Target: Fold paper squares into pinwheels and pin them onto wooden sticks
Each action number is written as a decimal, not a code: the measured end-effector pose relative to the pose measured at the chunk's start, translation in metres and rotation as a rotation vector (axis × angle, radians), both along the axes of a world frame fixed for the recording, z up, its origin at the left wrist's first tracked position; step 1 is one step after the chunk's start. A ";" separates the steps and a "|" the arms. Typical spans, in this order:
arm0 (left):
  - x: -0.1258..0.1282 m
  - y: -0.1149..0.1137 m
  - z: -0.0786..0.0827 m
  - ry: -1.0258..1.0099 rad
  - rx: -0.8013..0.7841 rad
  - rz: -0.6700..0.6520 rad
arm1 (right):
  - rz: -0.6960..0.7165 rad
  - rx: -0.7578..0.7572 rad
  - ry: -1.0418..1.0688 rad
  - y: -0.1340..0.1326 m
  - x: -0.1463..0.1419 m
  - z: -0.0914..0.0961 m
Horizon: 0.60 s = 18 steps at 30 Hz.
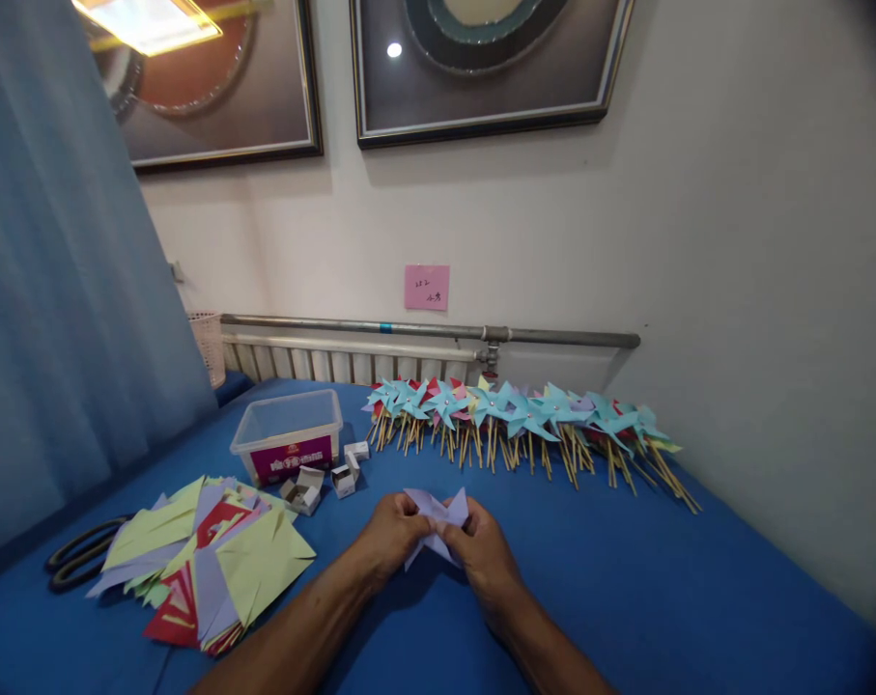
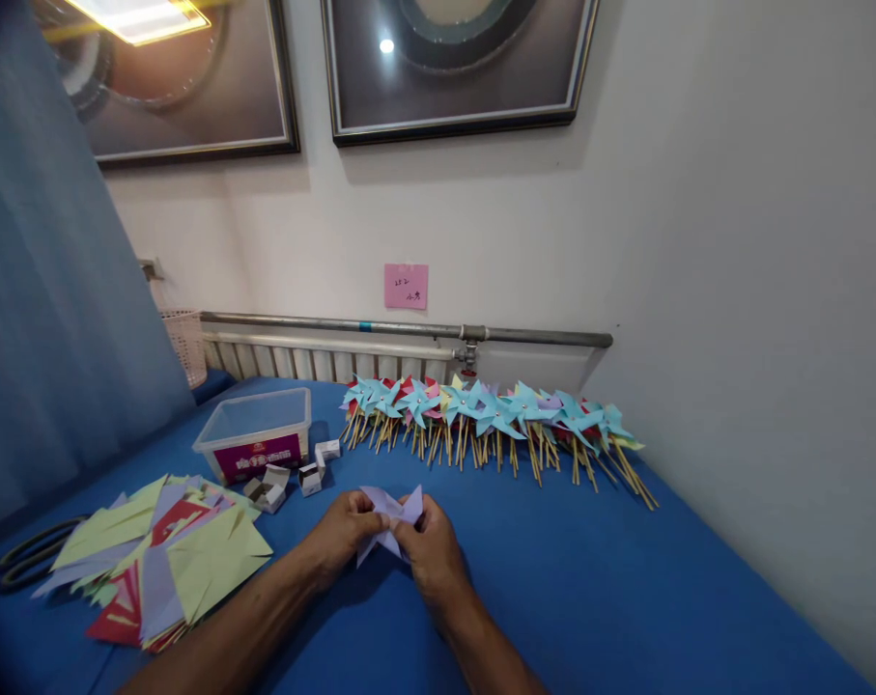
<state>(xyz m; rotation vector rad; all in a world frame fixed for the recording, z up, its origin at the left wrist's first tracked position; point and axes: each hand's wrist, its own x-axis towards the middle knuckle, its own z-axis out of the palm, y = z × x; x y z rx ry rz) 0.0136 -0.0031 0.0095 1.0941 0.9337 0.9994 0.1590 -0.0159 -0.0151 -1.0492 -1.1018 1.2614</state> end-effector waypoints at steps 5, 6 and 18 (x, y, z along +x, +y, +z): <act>0.000 0.002 -0.005 0.071 0.008 0.039 | -0.005 -0.007 0.033 0.004 0.000 -0.004; -0.001 0.003 -0.006 0.082 0.011 0.046 | -0.004 -0.011 0.047 0.004 0.000 -0.005; -0.010 0.004 0.003 0.042 0.066 0.027 | 0.087 -0.030 0.204 -0.002 0.001 0.002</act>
